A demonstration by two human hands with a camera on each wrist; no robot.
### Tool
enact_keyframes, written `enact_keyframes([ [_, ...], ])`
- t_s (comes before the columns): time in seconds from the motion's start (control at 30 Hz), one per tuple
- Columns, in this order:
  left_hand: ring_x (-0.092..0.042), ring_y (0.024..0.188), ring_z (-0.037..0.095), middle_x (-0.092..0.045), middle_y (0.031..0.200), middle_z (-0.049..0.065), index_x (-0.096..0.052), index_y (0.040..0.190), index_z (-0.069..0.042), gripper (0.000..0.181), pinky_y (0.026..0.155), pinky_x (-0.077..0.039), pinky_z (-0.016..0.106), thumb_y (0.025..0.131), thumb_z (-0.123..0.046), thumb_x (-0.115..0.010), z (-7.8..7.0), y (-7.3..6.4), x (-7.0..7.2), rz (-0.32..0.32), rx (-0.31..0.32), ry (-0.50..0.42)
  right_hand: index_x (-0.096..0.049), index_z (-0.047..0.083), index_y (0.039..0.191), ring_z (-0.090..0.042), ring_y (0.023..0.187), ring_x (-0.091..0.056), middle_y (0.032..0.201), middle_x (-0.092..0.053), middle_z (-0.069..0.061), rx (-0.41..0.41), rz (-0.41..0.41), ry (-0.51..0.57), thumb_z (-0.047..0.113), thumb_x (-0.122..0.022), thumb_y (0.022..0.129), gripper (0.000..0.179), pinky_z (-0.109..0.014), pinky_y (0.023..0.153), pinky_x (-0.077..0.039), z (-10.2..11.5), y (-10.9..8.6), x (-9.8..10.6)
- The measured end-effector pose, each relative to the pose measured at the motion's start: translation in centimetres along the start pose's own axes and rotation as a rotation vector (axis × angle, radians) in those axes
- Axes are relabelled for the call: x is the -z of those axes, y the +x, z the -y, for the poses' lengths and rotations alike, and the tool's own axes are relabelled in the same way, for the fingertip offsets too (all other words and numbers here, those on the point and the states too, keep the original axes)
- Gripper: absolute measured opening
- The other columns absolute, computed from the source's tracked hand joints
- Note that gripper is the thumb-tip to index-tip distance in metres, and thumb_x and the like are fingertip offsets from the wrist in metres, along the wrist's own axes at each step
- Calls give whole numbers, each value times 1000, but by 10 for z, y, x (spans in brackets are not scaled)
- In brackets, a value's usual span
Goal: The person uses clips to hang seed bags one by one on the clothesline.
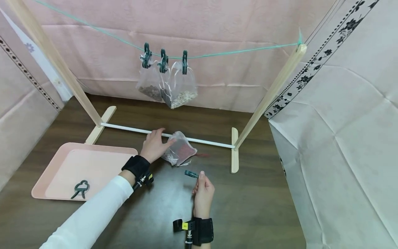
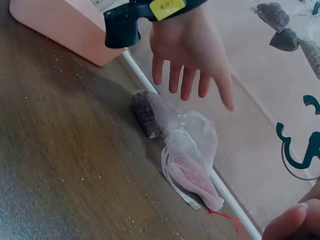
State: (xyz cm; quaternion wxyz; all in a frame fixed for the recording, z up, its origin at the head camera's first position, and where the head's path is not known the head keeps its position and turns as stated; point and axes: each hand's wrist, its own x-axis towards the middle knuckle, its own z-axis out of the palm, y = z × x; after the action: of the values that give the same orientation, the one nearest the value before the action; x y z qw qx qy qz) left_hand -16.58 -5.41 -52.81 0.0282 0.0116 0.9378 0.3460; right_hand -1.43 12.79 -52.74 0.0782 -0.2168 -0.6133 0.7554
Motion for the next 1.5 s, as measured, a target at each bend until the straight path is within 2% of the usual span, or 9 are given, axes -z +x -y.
enact_keyframes([
  [0.2, -30, 120, 35, -35, 132, 16, -38, 133, -12, 75, 91, -27, 53, 79, -62, -49, 4, 7, -4, 23, 23, 56, -39, -1, 65, -19, 49, -34, 55, -32, 0, -17, -2, -41, 36, -47, 91, 46, -28, 51, -38, 13, -10, -5],
  [0.47, -33, 109, 34, -39, 118, 17, -53, 116, -10, 55, 86, -31, 49, 84, -54, -48, 7, 10, -13, 14, 33, 136, -44, 5, 66, -16, 50, -37, 57, -35, -1, -34, -31, -61, 50, -51, 84, 49, -29, 52, -37, -8, -3, 2],
  [0.67, -39, 106, 33, -50, 113, 15, -59, 112, -10, 38, 83, -35, 51, 90, -38, -46, 4, 5, -19, -11, -29, 205, -45, -7, 76, -16, 51, -38, 58, -35, -2, -38, -30, -68, 50, -52, 84, 57, -30, 52, -37, -9, -3, 2],
  [0.8, -44, 104, 31, -55, 111, 12, -61, 110, -11, 33, 83, -36, 50, 91, -32, -46, 0, 3, -23, -16, -63, 218, -45, -4, 73, -18, 50, -37, 57, -35, -2, -40, -28, -58, 50, -53, 83, 55, -29, 51, -36, -10, -3, 2],
  [0.97, -48, 101, 27, -60, 106, 6, -63, 107, -12, 30, 82, -36, 48, 91, -32, -46, -3, 3, -25, -20, -99, 234, -45, 1, 68, -20, 50, -35, 57, -34, -3, -21, -34, -63, 49, -53, 83, 51, -30, 51, -37, -11, -2, 2],
  [1.27, -53, 92, 23, -65, 95, 1, -67, 96, -17, 23, 79, -36, 45, 89, -31, -51, -4, 3, -26, -64, -162, 267, -43, -8, 74, -22, 49, -34, 57, -34, -3, -31, -20, -57, 40, -50, 89, 51, -29, 52, -38, -2, -5, 1],
  [1.37, -55, 90, 22, -65, 91, 0, -68, 91, -17, 24, 79, -36, 45, 90, -33, -49, -5, 3, -26, -82, -192, 267, -43, -6, 72, -20, 50, -35, 57, -34, -2, -35, -26, -68, 37, -48, 91, 47, -29, 52, -38, 4, -8, -1],
  [1.5, -55, 94, 22, -66, 95, 0, -68, 95, -17, 32, 80, -37, 44, 92, -37, -43, -8, 3, -26, -106, -227, 263, -44, -3, 70, -17, 51, -36, 57, -34, -2, -33, -37, -77, 37, -47, 91, 45, -29, 52, -39, 3, -6, 0],
])
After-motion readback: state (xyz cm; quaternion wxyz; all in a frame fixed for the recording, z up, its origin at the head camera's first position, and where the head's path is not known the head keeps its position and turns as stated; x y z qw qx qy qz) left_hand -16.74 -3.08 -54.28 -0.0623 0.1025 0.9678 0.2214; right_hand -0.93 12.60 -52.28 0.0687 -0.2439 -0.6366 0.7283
